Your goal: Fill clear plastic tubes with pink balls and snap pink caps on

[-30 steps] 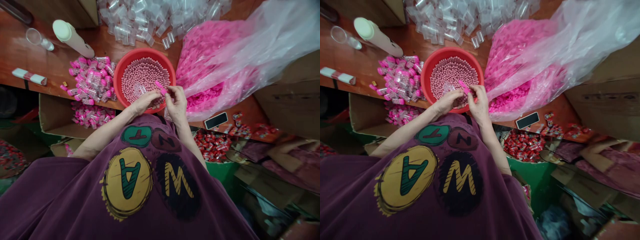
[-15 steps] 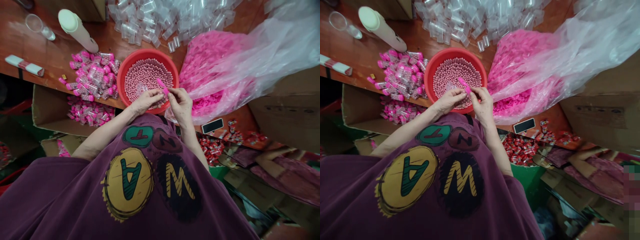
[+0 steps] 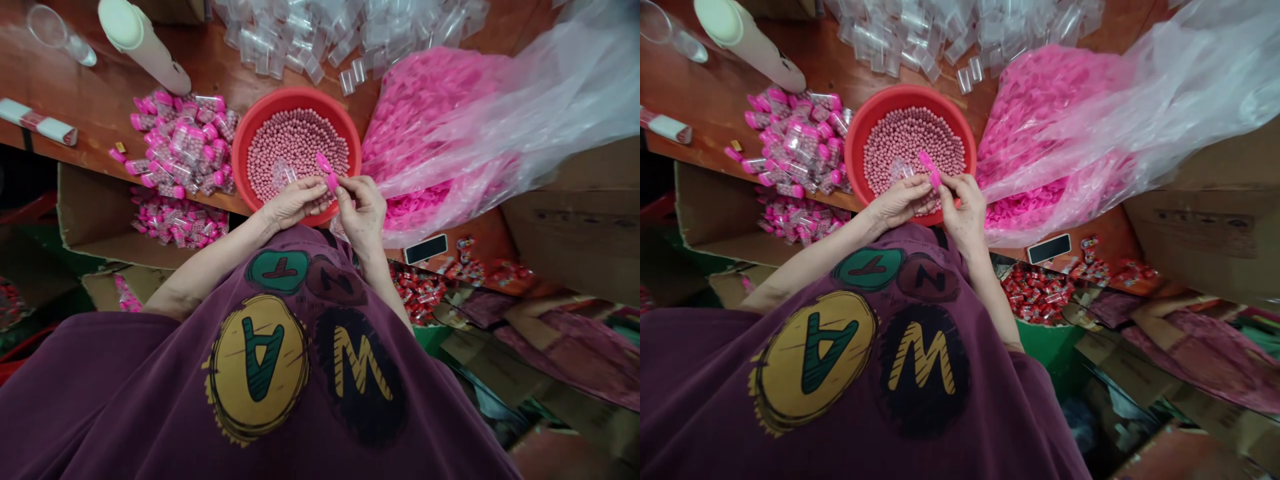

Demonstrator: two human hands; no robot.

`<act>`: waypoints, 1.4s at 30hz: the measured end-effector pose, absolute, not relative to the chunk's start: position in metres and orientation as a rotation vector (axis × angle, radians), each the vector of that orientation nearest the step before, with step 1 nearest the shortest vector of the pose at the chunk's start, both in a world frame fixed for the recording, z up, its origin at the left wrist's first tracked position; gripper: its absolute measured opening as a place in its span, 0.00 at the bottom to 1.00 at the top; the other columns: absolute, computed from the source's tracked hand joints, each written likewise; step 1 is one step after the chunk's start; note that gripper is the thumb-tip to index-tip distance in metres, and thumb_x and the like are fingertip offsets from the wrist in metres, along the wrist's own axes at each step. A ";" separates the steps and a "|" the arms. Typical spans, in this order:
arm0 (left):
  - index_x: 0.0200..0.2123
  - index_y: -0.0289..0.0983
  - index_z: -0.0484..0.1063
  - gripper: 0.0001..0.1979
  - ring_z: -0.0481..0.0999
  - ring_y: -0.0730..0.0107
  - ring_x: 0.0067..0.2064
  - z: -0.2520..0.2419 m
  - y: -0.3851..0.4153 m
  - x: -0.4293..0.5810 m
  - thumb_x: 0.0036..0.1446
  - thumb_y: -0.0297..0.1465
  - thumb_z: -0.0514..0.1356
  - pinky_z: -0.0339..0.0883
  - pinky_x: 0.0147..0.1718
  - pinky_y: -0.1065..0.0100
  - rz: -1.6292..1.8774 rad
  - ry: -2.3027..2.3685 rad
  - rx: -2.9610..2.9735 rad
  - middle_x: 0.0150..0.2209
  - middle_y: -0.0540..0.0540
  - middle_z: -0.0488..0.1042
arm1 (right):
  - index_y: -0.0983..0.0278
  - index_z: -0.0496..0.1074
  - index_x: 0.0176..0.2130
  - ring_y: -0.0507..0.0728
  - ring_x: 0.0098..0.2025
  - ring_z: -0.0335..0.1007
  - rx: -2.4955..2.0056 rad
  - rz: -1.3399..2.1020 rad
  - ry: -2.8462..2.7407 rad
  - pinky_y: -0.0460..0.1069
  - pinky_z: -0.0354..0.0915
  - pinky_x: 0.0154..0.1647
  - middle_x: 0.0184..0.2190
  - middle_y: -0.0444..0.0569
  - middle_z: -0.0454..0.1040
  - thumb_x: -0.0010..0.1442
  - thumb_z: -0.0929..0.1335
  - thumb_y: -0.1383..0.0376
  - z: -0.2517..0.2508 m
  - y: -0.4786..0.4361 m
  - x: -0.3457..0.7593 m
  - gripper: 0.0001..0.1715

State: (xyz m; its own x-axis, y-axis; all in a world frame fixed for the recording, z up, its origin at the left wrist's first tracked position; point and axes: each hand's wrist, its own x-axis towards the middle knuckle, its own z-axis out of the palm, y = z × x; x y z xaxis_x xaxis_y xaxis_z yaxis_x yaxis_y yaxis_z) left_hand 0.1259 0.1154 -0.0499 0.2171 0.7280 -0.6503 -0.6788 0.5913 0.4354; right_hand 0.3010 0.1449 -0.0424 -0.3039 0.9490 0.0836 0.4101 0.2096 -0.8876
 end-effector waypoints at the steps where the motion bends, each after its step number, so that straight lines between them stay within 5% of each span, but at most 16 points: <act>1: 0.41 0.36 0.80 0.07 0.80 0.80 0.33 -0.050 0.116 0.125 0.67 0.31 0.74 0.74 0.37 0.76 0.957 0.928 0.072 0.35 0.51 0.81 | 0.52 0.85 0.51 0.61 0.49 0.80 -1.280 1.027 -1.822 0.63 0.80 0.56 0.46 0.48 0.83 0.76 0.69 0.41 -0.042 0.143 0.300 0.23; 24: 0.43 0.35 0.81 0.10 0.74 0.82 0.27 -0.060 0.124 0.130 0.65 0.34 0.76 0.70 0.31 0.75 0.881 0.958 0.173 0.30 0.53 0.78 | 0.54 0.86 0.50 0.60 0.49 0.81 -1.390 1.120 -1.671 0.61 0.80 0.58 0.45 0.49 0.84 0.75 0.70 0.40 -0.064 0.132 0.308 0.25; 31: 0.44 0.36 0.81 0.12 0.71 0.82 0.28 -0.053 0.119 0.135 0.67 0.37 0.75 0.66 0.30 0.76 0.957 1.025 0.215 0.29 0.54 0.75 | 0.55 0.83 0.54 0.62 0.55 0.81 -1.386 0.911 -1.842 0.64 0.79 0.63 0.49 0.52 0.83 0.81 0.62 0.45 -0.063 0.125 0.296 0.26; 34: 0.42 0.36 0.81 0.11 0.72 0.82 0.28 -0.054 0.116 0.131 0.65 0.35 0.76 0.65 0.30 0.76 0.967 1.037 0.195 0.30 0.53 0.76 | 0.56 0.83 0.55 0.64 0.57 0.80 -1.327 1.027 -1.882 0.65 0.79 0.64 0.52 0.54 0.82 0.80 0.63 0.44 -0.057 0.123 0.301 0.27; 38: 0.38 0.35 0.82 0.12 0.72 0.79 0.26 -0.055 0.112 0.122 0.61 0.36 0.77 0.63 0.28 0.73 0.869 0.974 0.259 0.28 0.52 0.76 | 0.55 0.84 0.49 0.60 0.47 0.82 -1.343 1.313 -1.707 0.61 0.82 0.55 0.44 0.49 0.83 0.78 0.64 0.36 -0.065 0.138 0.307 0.32; 42: 0.34 0.34 0.83 0.10 0.75 0.76 0.29 -0.056 0.110 0.118 0.60 0.34 0.77 0.68 0.33 0.70 0.756 0.948 0.293 0.28 0.48 0.79 | 0.55 0.81 0.55 0.57 0.46 0.81 -1.381 1.669 -1.433 0.57 0.83 0.52 0.44 0.46 0.85 0.72 0.63 0.27 -0.085 0.165 0.292 0.41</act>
